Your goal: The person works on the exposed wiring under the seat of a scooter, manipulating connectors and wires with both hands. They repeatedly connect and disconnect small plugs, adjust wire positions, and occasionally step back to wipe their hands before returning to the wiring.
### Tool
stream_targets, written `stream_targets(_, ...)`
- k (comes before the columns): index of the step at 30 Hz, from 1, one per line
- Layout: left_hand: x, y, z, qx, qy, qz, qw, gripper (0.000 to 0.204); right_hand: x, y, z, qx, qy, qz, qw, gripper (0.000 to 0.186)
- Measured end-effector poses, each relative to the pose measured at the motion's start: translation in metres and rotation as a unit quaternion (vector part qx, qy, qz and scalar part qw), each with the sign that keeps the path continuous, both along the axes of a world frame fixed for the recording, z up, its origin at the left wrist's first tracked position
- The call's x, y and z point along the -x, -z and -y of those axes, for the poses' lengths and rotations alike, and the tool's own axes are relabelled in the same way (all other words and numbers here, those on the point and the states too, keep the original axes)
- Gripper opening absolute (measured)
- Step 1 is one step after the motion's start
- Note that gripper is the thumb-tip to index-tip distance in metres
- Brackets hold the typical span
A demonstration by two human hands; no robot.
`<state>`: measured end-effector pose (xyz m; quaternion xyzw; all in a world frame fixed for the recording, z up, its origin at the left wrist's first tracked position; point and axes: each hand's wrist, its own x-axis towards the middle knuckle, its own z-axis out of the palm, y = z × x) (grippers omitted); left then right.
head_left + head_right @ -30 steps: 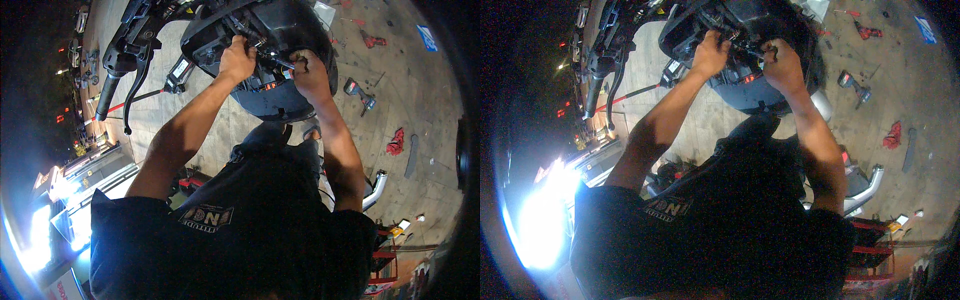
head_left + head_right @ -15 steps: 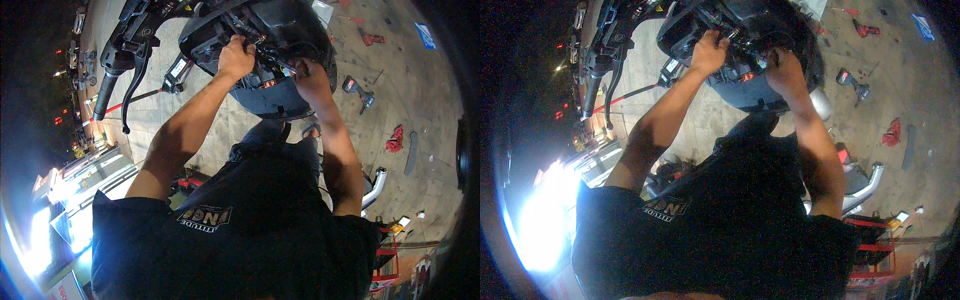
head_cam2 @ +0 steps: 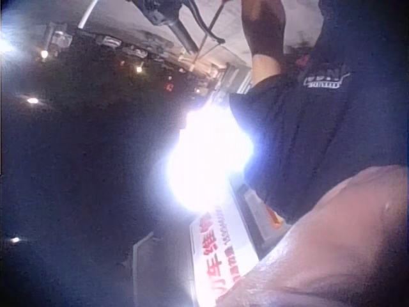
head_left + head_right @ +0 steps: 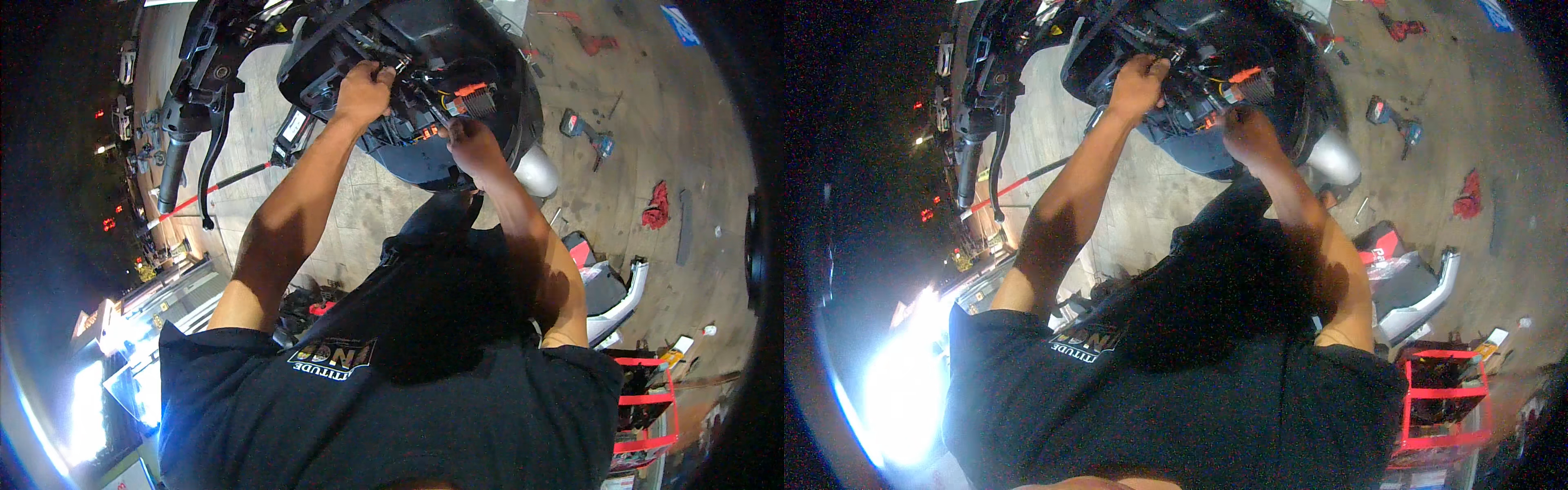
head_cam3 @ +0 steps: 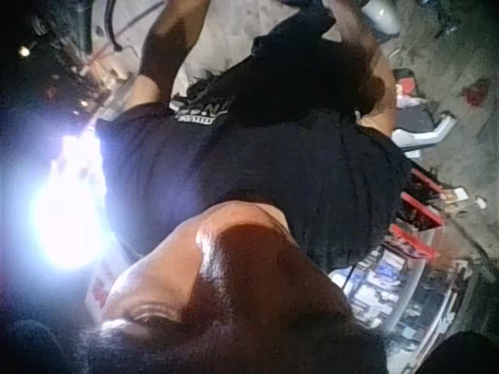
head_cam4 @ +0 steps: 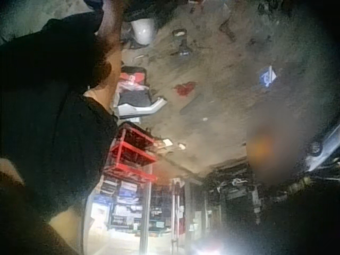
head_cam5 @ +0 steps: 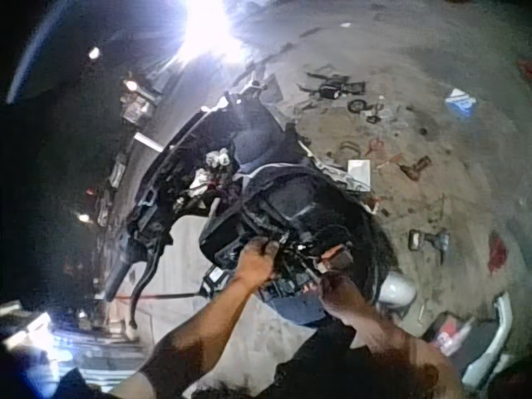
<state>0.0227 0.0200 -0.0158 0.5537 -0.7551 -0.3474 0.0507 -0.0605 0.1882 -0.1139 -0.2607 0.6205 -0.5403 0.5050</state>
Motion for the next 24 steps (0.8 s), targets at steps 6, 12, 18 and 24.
stream_targets(6, 0.009, -0.010, -0.009, 0.036, 0.009, 0.036, 0.999, 0.030, -0.002, 0.001, 0.008, -0.027, -0.001, -0.082, 0.996, 0.027)
stream_targets(12, 0.005, -0.015, 0.001, 0.019, 0.064, 0.073, 0.995, 0.038, -0.008, -0.011, 0.000, 0.011, 0.073, 0.086, 0.994, 0.026)
stream_targets(18, -0.004, -0.005, 0.009, 0.116, 0.117, 0.058, 0.985, 0.033, -0.013, 0.000, 0.004, 0.032, 0.064, -0.075, 0.995, 0.029)
stream_targets(24, -0.009, 0.004, 0.018, 0.057, 0.059, 0.059, 0.995, 0.030, -0.010, 0.001, 0.001, 0.057, 0.074, -0.092, 0.991, 0.026)
